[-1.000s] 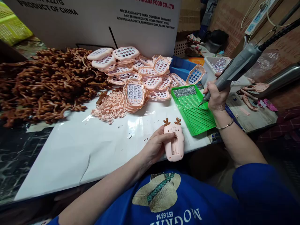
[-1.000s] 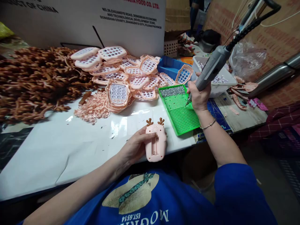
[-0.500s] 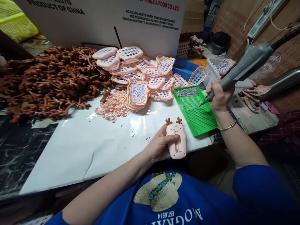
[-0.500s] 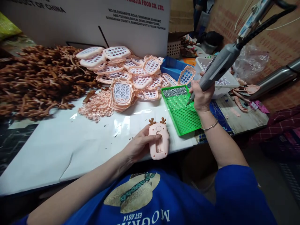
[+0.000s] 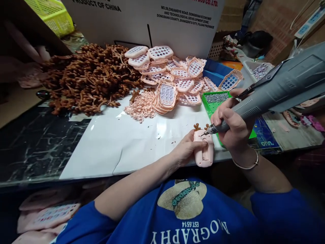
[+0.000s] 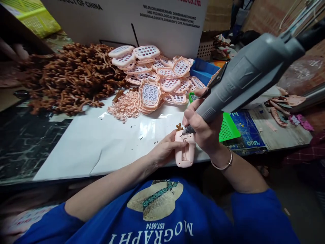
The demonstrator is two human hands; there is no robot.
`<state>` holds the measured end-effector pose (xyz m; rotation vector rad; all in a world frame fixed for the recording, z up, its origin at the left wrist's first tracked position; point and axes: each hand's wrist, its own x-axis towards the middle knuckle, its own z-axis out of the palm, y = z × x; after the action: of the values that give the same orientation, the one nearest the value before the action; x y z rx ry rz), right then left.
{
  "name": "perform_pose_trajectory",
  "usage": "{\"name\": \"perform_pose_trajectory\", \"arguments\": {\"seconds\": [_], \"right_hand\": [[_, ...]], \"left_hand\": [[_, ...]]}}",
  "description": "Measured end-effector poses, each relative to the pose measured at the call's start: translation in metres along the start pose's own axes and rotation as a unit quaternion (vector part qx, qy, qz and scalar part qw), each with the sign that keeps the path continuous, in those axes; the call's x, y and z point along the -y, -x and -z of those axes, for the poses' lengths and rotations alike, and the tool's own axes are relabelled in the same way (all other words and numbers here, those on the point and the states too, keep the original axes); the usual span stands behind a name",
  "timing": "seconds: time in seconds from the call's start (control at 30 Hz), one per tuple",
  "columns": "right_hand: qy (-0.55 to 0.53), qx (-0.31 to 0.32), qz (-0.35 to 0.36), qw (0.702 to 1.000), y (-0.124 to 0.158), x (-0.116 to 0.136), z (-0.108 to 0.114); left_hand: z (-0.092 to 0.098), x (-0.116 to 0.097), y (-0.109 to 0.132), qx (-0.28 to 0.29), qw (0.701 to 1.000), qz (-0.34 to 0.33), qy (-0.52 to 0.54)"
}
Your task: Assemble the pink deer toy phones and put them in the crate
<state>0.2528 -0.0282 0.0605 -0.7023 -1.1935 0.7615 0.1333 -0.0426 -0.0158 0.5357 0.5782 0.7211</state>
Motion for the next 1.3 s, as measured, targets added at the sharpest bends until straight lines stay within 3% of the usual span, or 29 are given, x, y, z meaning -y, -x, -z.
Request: {"name": "perform_pose_trajectory", "arguments": {"seconds": [0.3, 0.53, 0.77, 0.83, 0.9, 0.97, 1.03, 1.2, 1.3], "right_hand": [[-0.022, 0.027, -0.03, 0.999, 0.006, -0.016, 0.002], [0.049, 0.058, -0.042, 0.996, 0.019, -0.032, 0.008], [-0.039, 0.064, -0.059, 0.995, 0.005, -0.015, 0.011], [-0.014, 0.042, -0.012, 0.999, -0.01, -0.009, 0.025], [0.056, -0.025, 0.05, 0.997, -0.029, -0.011, 0.048], [0.135, -0.097, 0.092, 0.982, -0.049, -0.021, 0.077], [0.184, -0.15, 0.09, 0.967, -0.066, -0.035, 0.103], [0.229, -0.192, 0.099, 0.949, -0.082, -0.061, 0.138], [0.231, -0.187, 0.097, 0.95, -0.08, -0.067, 0.141]], "left_hand": [[0.001, 0.002, 0.0, -0.001, 1.0, 0.001, -0.005], [0.002, 0.002, 0.0, -0.001, 1.0, 0.0, -0.017], [0.003, 0.001, 0.0, -0.007, 0.999, 0.01, -0.037], [0.004, -0.001, 0.008, -0.022, 0.998, 0.033, -0.052], [0.006, -0.004, 0.019, -0.022, 0.995, 0.069, -0.073], [0.009, -0.004, 0.032, 0.01, 0.99, 0.114, -0.08], [0.011, -0.001, 0.044, 0.057, 0.983, 0.166, -0.057], [0.013, 0.01, 0.054, 0.126, 0.95, 0.285, -0.001], [0.013, 0.01, 0.05, 0.123, 0.957, 0.261, 0.009]]}}
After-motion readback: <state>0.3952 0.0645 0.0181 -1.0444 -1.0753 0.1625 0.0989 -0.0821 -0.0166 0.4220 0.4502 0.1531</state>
